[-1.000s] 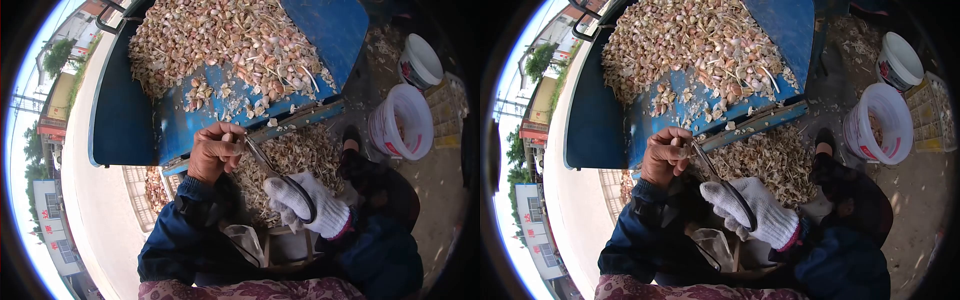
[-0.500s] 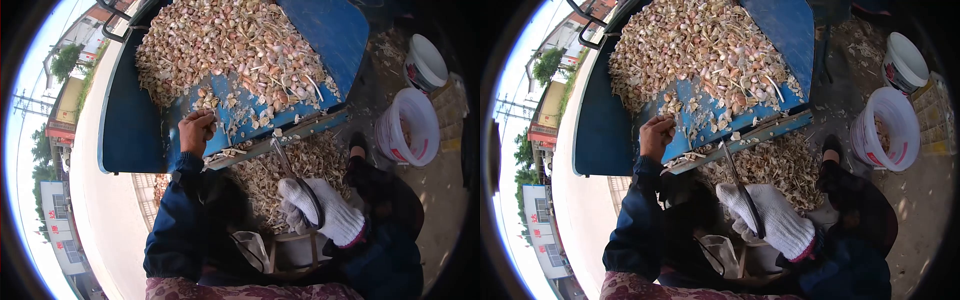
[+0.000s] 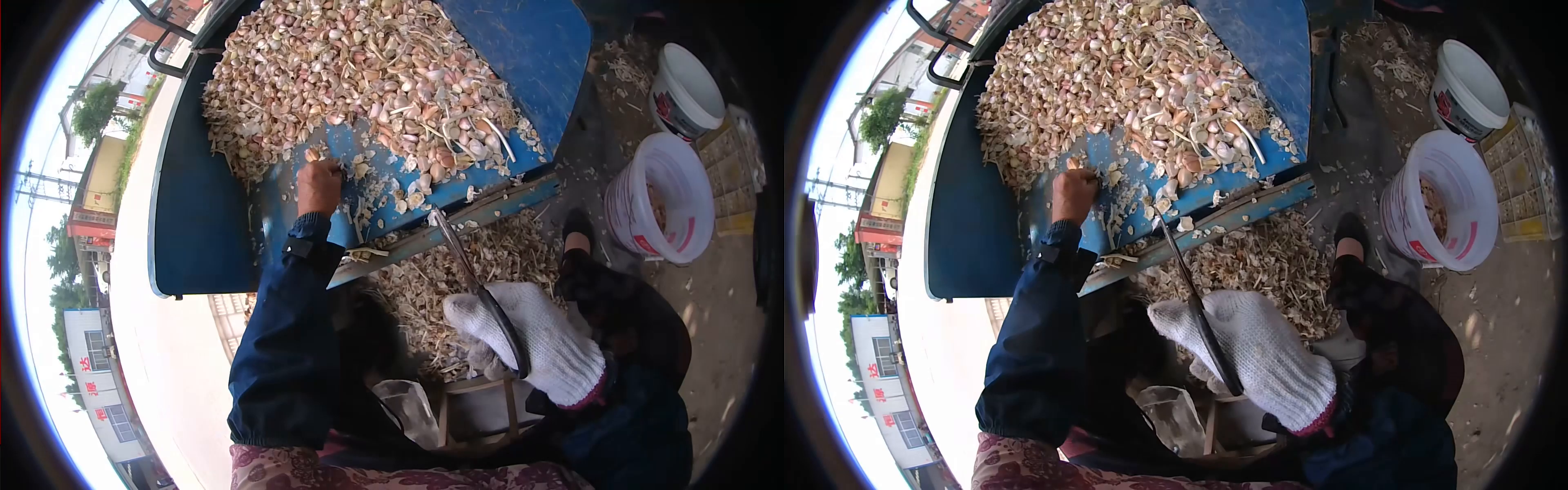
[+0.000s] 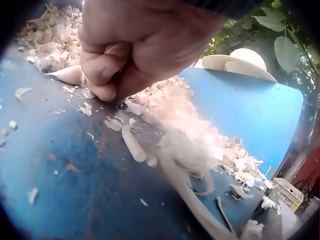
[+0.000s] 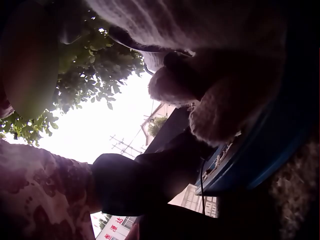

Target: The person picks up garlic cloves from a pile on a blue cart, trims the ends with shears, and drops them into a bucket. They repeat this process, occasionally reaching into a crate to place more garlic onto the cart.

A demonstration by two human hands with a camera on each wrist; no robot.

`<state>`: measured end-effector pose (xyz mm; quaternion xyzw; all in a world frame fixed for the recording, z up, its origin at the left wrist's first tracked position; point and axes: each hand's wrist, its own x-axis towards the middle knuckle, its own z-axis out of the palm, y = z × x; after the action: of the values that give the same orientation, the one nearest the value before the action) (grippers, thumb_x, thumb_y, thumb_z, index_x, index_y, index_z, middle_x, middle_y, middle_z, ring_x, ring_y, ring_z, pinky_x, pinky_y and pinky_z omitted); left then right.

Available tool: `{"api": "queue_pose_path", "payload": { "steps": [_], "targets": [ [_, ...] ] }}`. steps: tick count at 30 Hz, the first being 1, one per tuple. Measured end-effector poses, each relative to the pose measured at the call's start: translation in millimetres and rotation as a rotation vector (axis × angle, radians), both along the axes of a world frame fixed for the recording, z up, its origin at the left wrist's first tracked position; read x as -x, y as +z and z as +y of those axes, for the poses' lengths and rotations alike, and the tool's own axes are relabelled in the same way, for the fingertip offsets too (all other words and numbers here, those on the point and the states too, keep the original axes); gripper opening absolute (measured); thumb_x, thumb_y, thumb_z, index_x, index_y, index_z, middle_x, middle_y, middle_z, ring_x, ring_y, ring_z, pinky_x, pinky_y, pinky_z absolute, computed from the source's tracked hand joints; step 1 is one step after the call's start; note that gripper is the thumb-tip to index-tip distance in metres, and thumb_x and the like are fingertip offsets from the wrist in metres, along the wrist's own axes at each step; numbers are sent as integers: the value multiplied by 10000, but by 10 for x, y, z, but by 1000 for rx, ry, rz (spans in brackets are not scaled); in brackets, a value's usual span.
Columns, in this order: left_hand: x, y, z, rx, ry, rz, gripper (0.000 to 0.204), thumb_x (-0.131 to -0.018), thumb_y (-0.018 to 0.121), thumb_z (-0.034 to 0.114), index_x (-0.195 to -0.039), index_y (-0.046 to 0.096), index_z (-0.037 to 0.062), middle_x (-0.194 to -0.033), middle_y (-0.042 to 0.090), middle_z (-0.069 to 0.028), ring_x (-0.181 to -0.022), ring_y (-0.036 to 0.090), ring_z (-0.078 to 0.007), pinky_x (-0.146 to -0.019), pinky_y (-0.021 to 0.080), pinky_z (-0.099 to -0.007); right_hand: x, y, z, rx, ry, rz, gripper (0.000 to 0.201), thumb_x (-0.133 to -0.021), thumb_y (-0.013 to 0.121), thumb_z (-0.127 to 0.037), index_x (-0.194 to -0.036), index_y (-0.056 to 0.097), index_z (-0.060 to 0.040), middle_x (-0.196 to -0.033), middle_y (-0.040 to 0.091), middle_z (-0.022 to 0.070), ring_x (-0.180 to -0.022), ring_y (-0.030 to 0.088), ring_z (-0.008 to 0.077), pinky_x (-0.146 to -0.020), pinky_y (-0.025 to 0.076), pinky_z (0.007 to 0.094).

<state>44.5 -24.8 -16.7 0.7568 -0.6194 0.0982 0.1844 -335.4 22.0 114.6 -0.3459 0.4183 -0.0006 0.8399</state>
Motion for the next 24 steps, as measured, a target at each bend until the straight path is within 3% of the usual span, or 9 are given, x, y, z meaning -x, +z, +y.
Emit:
{"api": "queue_pose_path", "payload": {
  "steps": [2, 5, 8, 11, 12, 16, 18, 21, 24],
  "targets": [
    [53, 53, 107, -45, 56, 118, 157, -764, 657, 125, -852, 732, 20, -689, 673, -171, -578, 673, -215, -584, 526, -329, -10, -39, 51, 67, -32, -30, 465, -887, 662, -434, -615, 541, -77, -445, 441, -17, -381, 451, 87, -367, 338, 242],
    [74, 90, 336, -62, 124, 309, 132, -741, 647, 84, -826, 713, 7, -650, 658, -156, -597, 662, -271, -582, 515, -355, -5, 17, 40, 210, 37, -9, 468, -882, 666, -440, -617, 559, -69, -467, 486, -7, -401, 475, 84, -376, 346, 238],
    [64, 209, 541, 38, 319, 1225, 56, -714, 655, 13, -728, 617, -24, -621, 607, -66, -458, 551, -124, -353, 340, -248, 24, 67, 52, 234, -48, 21, 411, -885, 668, -426, -710, 647, -55, -486, 512, 3, -411, 483, 79, -380, 355, 245],
    [-61, 284, 608, 202, 372, 1516, 68, -712, 664, -2, -730, 604, -27, -623, 609, -83, -446, 541, -126, -347, 316, -239, 42, -10, 38, 313, -10, 27, 334, -887, 680, -373, -843, 707, -42, -502, 522, 15, -431, 496, 81, -399, 373, 257],
    [-75, 331, 562, 197, 374, 1462, 64, -724, 660, 1, -762, 620, -32, -617, 606, -59, -446, 539, -120, -355, 314, -225, 46, -99, 82, 447, -77, -98, 359, -892, 666, -387, -876, 709, -32, -504, 522, 20, -454, 511, 85, -419, 382, 266],
    [-198, 379, 171, 193, 316, 1106, 88, -754, 653, 34, -805, 673, -34, -608, 619, -57, -467, 572, -132, -373, 369, -242, 29, -46, 35, 452, -5, -14, 398, -885, 661, -421, -842, 695, -26, -509, 519, 24, -466, 513, 89, -431, 383, 269],
    [-280, 383, -32, 17, 312, 561, 123, -769, 648, 52, -843, 721, -14, -611, 650, -87, -485, 614, -162, -429, 454, -284, 15, -27, 9, 448, 14, -16, 440, -886, 649, -457, -798, 684, -27, -503, 503, 17, -455, 490, 79, -423, 371, 268],
    [-400, 279, -192, -52, 210, 309, 149, -757, 641, 64, -858, 737, 11, -637, 668, -145, -547, 660, -211, -544, 521, -322, 23, 43, -36, 305, 28, 43, 446, -891, 644, -462, -772, 681, -34, -498, 489, 1, -444, 466, 71, -413, 352, 259],
    [-305, 315, -182, -181, 145, 331, 218, -741, 620, 72, -925, 734, 50, -692, 677, -168, -640, 681, -268, -631, 535, -342, 22, 38, -64, 321, 61, 83, 433, -893, 647, -455, -763, 672, -43, -496, 484, -18, -437, 451, 61, -405, 333, 240]
  ]
}}
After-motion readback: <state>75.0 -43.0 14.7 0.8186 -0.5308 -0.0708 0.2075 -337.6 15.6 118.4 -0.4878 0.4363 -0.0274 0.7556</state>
